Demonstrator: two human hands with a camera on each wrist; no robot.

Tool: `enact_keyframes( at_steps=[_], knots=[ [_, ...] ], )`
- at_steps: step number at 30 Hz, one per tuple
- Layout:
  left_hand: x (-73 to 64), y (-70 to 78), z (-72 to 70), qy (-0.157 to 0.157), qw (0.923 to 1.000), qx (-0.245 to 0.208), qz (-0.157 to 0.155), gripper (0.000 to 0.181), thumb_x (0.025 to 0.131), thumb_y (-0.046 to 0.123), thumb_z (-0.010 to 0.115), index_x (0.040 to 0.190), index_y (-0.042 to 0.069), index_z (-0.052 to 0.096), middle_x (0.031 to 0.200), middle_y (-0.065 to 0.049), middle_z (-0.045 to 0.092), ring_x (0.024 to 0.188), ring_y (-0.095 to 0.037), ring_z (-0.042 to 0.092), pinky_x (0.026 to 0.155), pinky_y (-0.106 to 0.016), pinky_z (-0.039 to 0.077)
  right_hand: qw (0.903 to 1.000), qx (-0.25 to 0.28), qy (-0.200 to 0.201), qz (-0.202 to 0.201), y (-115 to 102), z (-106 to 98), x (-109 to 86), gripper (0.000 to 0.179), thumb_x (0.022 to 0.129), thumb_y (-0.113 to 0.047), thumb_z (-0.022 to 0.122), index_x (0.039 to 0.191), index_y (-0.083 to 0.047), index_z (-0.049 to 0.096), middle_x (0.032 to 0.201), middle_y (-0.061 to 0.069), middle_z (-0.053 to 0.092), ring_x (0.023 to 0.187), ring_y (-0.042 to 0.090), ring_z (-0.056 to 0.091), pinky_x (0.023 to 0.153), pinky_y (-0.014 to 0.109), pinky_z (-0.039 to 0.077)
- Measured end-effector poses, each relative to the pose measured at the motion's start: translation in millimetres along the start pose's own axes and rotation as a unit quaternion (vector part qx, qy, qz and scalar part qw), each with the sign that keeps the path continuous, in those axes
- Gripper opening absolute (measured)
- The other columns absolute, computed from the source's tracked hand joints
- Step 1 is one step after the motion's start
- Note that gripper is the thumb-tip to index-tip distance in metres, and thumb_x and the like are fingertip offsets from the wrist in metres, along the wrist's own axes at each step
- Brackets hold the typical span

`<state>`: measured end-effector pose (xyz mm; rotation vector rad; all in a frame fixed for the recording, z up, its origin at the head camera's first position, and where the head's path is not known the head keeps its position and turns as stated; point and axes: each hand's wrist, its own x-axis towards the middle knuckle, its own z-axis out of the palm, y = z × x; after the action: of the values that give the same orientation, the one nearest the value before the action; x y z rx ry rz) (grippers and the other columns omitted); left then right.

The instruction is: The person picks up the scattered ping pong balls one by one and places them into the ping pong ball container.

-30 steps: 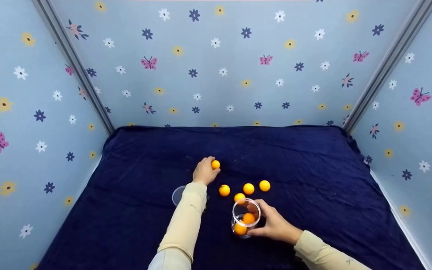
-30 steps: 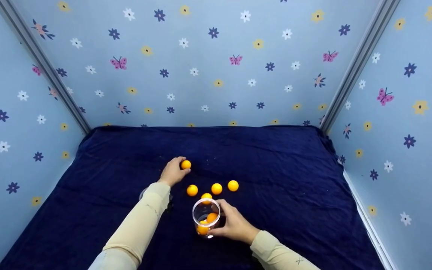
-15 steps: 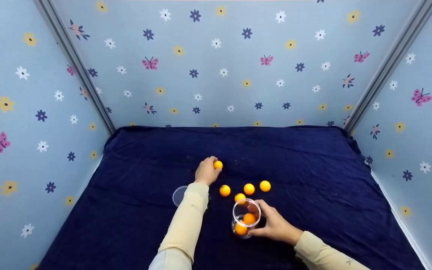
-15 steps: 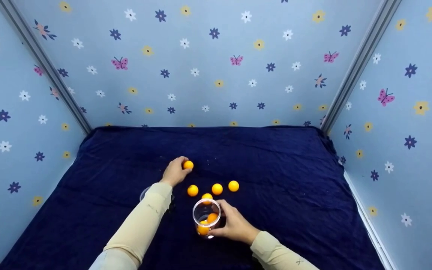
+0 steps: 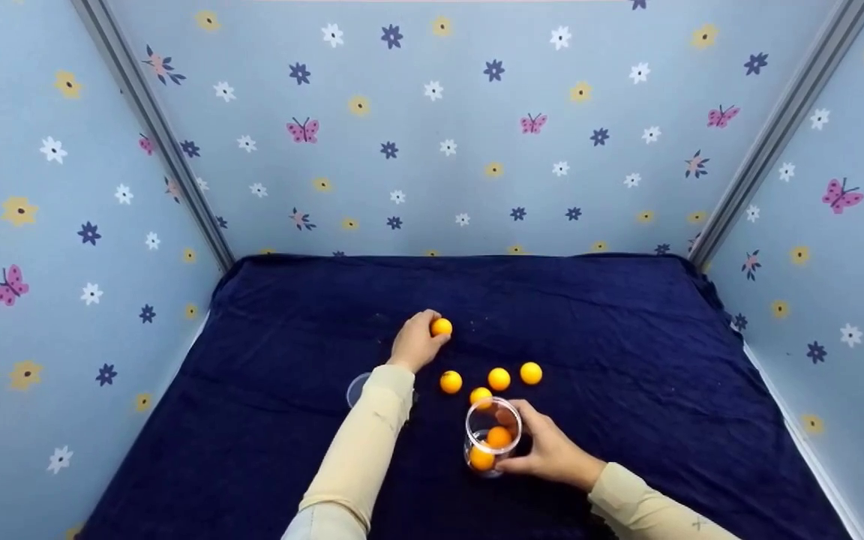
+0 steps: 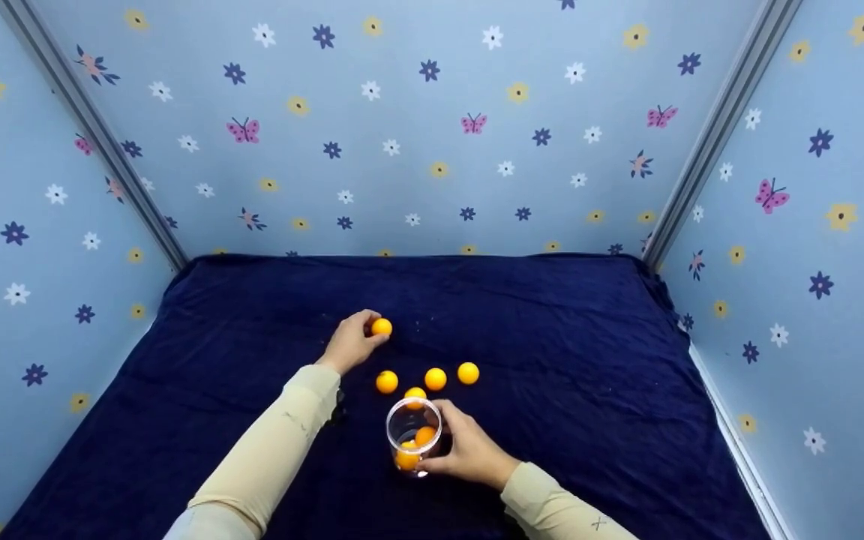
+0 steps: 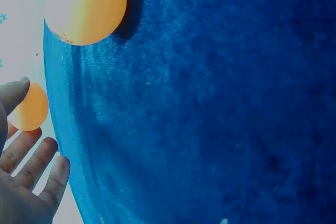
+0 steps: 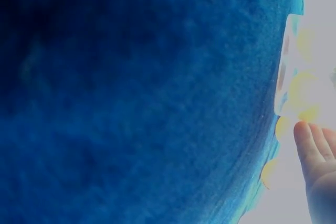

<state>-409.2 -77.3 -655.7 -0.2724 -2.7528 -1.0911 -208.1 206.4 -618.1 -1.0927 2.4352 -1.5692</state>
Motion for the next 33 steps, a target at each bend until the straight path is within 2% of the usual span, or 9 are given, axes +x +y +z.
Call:
enact_keyframes(
  at_steps=[1,4,7,8,11,19,25,33],
  knots=[
    [-0.7,-1.3,-2.4,-0.004,0.9999,-0.009,0.013,0.038,0.097,0.033,0.084,0.128,0.013,0.072,0.122,-0.009,0.075,0.111,-0.028,0.073,0.098,-0.050,0.058,1.0000,0.000,0.001,0.001,-1,0,0.0,0.079,0.081,-0.018,0.098,0.142,0.006,0.053,0.137,0.028,0.069,0.125,0.045,0.069,0.110,0.043,0.059],
    [-13.2,25.4,-28.0,-0.024,0.9989,-0.039,0.012,0.036,0.099,0.026,0.082,0.128,0.007,0.071,0.124,-0.014,0.074,0.114,-0.033,0.071,0.102,-0.052,0.058,1.0000,-0.007,0.005,-0.005,0,1,0.4,0.082,0.079,-0.015,0.099,0.144,0.004,0.053,0.138,0.028,0.069,0.125,0.043,0.069,0.108,0.045,0.059],
    [-21.1,40.0,-41.8,-0.030,0.9980,-0.052,0.017,0.033,0.101,0.022,0.079,0.128,0.005,0.069,0.126,-0.016,0.073,0.115,-0.033,0.070,0.104,-0.050,0.057,0.9997,-0.015,0.010,-0.019,1,1,0.9,0.085,0.077,-0.013,0.100,0.146,0.004,0.053,0.138,0.028,0.068,0.125,0.042,0.069,0.106,0.047,0.061],
    [-25.4,51.9,-49.7,-0.035,0.9981,-0.050,0.007,0.033,0.100,0.016,0.079,0.128,0.003,0.069,0.126,-0.019,0.072,0.116,-0.037,0.069,0.105,-0.053,0.056,0.9995,-0.019,0.011,-0.025,1,1,0.9,0.086,0.077,-0.012,0.100,0.146,0.004,0.052,0.138,0.029,0.068,0.124,0.041,0.070,0.105,0.048,0.061],
    [-29.0,57.1,-54.5,-0.039,0.9980,-0.049,0.009,0.032,0.100,0.016,0.079,0.128,0.003,0.068,0.126,-0.018,0.072,0.115,-0.035,0.069,0.105,-0.050,0.056,0.9992,-0.021,0.012,-0.031,1,2,0.6,0.087,0.077,-0.012,0.100,0.147,0.004,0.052,0.138,0.029,0.068,0.124,0.042,0.070,0.105,0.048,0.061],
    [-32.8,63.3,-62.4,-0.055,0.9963,-0.066,0.013,0.032,0.102,0.018,0.079,0.129,0.005,0.067,0.126,-0.016,0.069,0.116,-0.035,0.068,0.105,-0.049,0.056,0.9995,-0.017,0.007,-0.028,0,2,0.1,0.087,0.078,-0.016,0.100,0.146,0.008,0.051,0.141,0.029,0.066,0.127,0.042,0.068,0.109,0.040,0.059],
    [-35.5,66.4,-68.1,-0.062,0.9955,-0.068,0.024,0.030,0.102,0.016,0.079,0.127,0.006,0.067,0.128,-0.016,0.070,0.117,-0.034,0.068,0.106,-0.049,0.056,0.9996,-0.018,0.007,-0.021,1,2,0.3,0.088,0.080,-0.020,0.100,0.146,0.010,0.050,0.142,0.029,0.065,0.128,0.045,0.067,0.109,0.040,0.059],
    [-39.5,68.3,-73.8,-0.084,0.9938,-0.069,0.019,0.029,0.102,0.016,0.078,0.128,0.008,0.067,0.129,-0.014,0.071,0.116,-0.031,0.068,0.104,-0.047,0.057,0.9994,-0.027,0.011,-0.019,-1,2,3.0,0.088,0.077,-0.019,0.101,0.146,0.006,0.052,0.141,0.026,0.066,0.126,0.042,0.068,0.109,0.038,0.058]
  ],
)
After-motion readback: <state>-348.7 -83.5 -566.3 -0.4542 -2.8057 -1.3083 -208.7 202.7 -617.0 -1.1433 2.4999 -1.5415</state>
